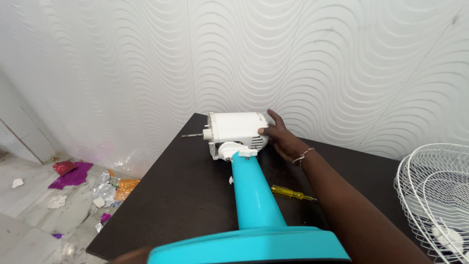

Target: The person aligns and secures the white fan motor housing to the turquoise neck and base of an electric fan. They rotate the assembly to check fit and tighten the connection by hand, then pick up a yellow screwdriver to fasten the joint.

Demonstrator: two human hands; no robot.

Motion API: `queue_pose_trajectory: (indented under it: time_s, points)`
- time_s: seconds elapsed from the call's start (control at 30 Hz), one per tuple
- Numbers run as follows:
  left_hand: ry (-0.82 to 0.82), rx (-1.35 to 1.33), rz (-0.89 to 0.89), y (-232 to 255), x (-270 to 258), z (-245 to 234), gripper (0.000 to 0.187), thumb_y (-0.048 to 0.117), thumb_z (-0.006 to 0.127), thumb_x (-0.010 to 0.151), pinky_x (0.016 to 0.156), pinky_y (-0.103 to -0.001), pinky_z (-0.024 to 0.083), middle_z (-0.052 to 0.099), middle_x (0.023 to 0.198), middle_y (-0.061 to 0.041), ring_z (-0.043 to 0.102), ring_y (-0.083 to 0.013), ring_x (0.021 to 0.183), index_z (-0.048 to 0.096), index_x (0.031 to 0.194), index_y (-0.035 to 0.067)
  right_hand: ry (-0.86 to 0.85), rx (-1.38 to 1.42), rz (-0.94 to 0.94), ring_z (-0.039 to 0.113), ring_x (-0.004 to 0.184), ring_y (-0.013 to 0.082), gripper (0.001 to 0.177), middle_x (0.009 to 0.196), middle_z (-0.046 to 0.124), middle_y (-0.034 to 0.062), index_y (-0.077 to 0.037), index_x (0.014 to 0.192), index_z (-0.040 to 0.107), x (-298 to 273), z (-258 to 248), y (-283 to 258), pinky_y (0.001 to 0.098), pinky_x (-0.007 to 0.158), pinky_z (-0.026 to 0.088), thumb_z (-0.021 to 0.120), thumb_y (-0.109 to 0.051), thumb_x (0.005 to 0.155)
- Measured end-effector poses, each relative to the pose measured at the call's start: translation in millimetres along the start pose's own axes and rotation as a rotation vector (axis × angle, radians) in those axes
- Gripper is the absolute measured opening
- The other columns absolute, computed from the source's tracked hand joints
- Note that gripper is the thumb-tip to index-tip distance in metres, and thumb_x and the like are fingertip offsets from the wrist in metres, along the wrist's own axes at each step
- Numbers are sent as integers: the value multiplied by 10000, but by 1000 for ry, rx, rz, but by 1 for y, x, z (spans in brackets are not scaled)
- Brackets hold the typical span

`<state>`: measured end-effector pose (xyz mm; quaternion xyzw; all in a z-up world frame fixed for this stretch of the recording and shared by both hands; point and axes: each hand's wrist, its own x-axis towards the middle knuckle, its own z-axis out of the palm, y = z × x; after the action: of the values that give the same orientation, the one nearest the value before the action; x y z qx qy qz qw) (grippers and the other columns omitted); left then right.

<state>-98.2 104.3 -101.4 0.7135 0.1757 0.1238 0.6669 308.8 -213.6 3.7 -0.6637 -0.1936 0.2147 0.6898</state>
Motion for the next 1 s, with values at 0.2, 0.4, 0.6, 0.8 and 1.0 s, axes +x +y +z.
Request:
queue_pose_trajectory:
  time_s: [0.2, 0.4, 0.6, 0.8, 1.0]
  points:
    - [160, 80, 87, 10, 21, -17, 695, 70, 709, 844, 1090, -440, 476, 628, 1404, -216, 609, -299, 1320, 472, 1493, 1, 5, -106, -20, 311, 1476, 335, 1099, 1554, 414, 209, -47, 1610, 260, 2, 6, -1, 484, 1211, 208, 788, -478, 748]
    - [338, 180, 182, 23, 30, -37, 713, 23, 698, 844, 1089, -443, 471, 615, 1420, -225, 601, -302, 1330, 446, 1510, -6, 143, -233, -26, 550, 1336, 342, 1055, 1419, 545, 273, 15, 1517, 265, -12, -8, -3, 443, 1115, 462, 815, -441, 742]
    - [226, 174, 89, 60, 54, -30, 733, -23, 686, 844, 1088, -445, 466, 601, 1435, -233, 593, -304, 1339, 419, 1527, -13, 279, -157, -67, 577, 1257, 300, 984, 1362, 577, 215, -109, 1544, 246, -50, -19, -4, 413, 1027, 502, 793, -332, 756]
    - [128, -70, 111, 108, 75, 4, 717, -6, 634, 843, 1085, -431, 497, 615, 1428, -192, 599, -265, 1316, 430, 1530, 33, 404, -253, -104, 629, 1210, 262, 822, 1332, 618, 202, -63, 1452, 476, -93, -33, -12, 375, 1012, 526, 819, -364, 768]
    - [184, -7, 158, 146, 87, 28, 625, 31, 644, 895, 1111, -390, 475, 626, 1445, -169, 597, -251, 1335, 514, 1506, 42, 605, -382, -51, 673, 1149, 254, 894, 1277, 646, 197, -21, 1415, 482, -133, -34, -15, 367, 941, 568, 838, -463, 724]
